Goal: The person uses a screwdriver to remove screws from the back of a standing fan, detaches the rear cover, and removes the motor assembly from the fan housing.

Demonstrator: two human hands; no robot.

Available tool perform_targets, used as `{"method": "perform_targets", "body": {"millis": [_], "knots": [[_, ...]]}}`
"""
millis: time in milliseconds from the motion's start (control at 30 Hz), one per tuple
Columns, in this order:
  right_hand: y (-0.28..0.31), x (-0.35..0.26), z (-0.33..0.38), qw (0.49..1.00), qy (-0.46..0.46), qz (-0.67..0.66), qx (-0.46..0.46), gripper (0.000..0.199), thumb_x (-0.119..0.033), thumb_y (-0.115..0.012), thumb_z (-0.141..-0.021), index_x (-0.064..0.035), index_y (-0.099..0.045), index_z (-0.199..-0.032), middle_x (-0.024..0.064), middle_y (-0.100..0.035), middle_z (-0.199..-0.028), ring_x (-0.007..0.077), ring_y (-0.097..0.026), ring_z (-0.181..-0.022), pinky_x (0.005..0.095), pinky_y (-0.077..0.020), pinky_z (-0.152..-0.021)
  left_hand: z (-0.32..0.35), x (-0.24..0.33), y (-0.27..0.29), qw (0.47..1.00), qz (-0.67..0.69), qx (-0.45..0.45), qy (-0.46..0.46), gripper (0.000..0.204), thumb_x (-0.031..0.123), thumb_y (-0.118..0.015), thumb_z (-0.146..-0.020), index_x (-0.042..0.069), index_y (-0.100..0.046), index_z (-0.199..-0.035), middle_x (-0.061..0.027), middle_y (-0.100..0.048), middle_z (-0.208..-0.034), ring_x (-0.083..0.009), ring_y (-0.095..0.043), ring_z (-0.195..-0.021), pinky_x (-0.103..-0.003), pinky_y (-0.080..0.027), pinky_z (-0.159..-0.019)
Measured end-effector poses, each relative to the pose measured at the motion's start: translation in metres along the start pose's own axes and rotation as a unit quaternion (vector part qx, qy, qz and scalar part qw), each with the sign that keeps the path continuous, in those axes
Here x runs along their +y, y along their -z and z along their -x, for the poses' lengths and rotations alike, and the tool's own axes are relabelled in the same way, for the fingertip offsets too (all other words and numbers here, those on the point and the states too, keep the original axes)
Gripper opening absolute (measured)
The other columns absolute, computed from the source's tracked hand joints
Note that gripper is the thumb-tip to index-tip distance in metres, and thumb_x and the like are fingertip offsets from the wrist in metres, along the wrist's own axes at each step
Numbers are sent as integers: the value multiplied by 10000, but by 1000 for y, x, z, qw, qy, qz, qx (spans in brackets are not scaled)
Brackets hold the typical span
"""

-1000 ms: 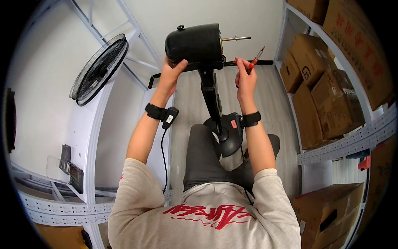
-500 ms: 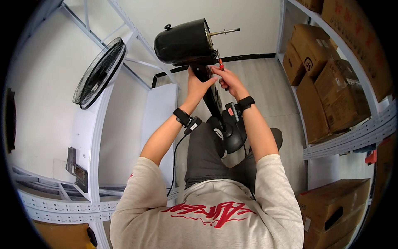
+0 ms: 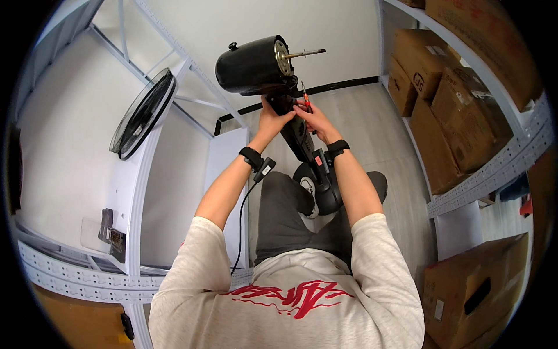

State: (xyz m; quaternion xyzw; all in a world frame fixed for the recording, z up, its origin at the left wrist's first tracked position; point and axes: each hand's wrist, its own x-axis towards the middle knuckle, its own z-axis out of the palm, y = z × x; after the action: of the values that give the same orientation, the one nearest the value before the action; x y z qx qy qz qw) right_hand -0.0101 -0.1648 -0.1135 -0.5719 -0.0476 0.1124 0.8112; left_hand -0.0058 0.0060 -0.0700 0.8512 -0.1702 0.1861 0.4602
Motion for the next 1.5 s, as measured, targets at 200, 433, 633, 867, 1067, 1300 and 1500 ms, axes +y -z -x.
{"method": "perform_targets", "body": {"millis": [200,433,633,867,1067,1300,1500], "knots": [[21,-19,37,994,54,30,87,516,-363,-716,-902,-137,-533,-1328,-66,-592,-1005,21,-409,-613,219,-275,-490,-20,23,-24,992,76,-96,-33,919,247,-857,-656,2,-299,-1343,-211,-608,-1227,-327,-615,-1149,-394,-495,-950],[20,-12,18,989,39,91,111,562,-327,-716,-899,-121,-504,-1377,-33,-633,-1158,30,-474,-692,222,-309,-494,-15,6,-36,990,128,-36,-35,950,274,-885,-646,-23,-314,-1345,-201,-587,-1236,-298,-597,-1147,-377,-477,-975],[-2,4,-4,996,17,62,67,530,-283,-708,-896,-141,-526,-1374,-37,-656,-970,43,-424,-580,231,-287,-477,-9,-8,-24,997,55,58,-16,932,283,-903,-638,-51,-352,-1311,-227,-597,-1215,-324,-611,-1130,-394,-492,-951],[9,6,-31,999,-12,37,0,530,-306,-738,-881,-150,-550,-1351,-82,-553,-808,15,-368,-541,209,-248,-463,-2,-35,-20,993,24,97,57,898,306,-868,-682,-7,-392,-1376,-230,-607,-1221,-380,-609,-1133,-427,-479,-954],[25,10,-52,997,-77,-15,-14,431,-430,-671,-937,-163,-573,-1261,-96,-408,-685,17,-356,-517,192,-205,-441,6,-26,-36,993,16,86,85,831,255,-834,-705,7,-371,-1350,-229,-625,-1158,-406,-628,-1064,-455,-499,-879],[15,8,-73,997,-72,-2,16,343,-485,-631,-948,-170,-575,-1072,-87,-371,-670,25,-342,-509,204,-211,-444,-29,-49,-29,996,8,56,71,782,257,-863,-673,-17,-408,-1246,-216,-660,-1077,-379,-660,-1010,-420,-517,-842],[11,2,-100,996,-61,-9,66,370,-487,-654,-932,-170,-595,-1113,-90,-366,-670,26,-332,-510,208,-215,-447,-75,-69,-20,997,63,-9,45,785,212,-884,-637,-34,-427,-1225,-206,-642,-1099,-334,-654,-1021,-390,-509,-870]]}}
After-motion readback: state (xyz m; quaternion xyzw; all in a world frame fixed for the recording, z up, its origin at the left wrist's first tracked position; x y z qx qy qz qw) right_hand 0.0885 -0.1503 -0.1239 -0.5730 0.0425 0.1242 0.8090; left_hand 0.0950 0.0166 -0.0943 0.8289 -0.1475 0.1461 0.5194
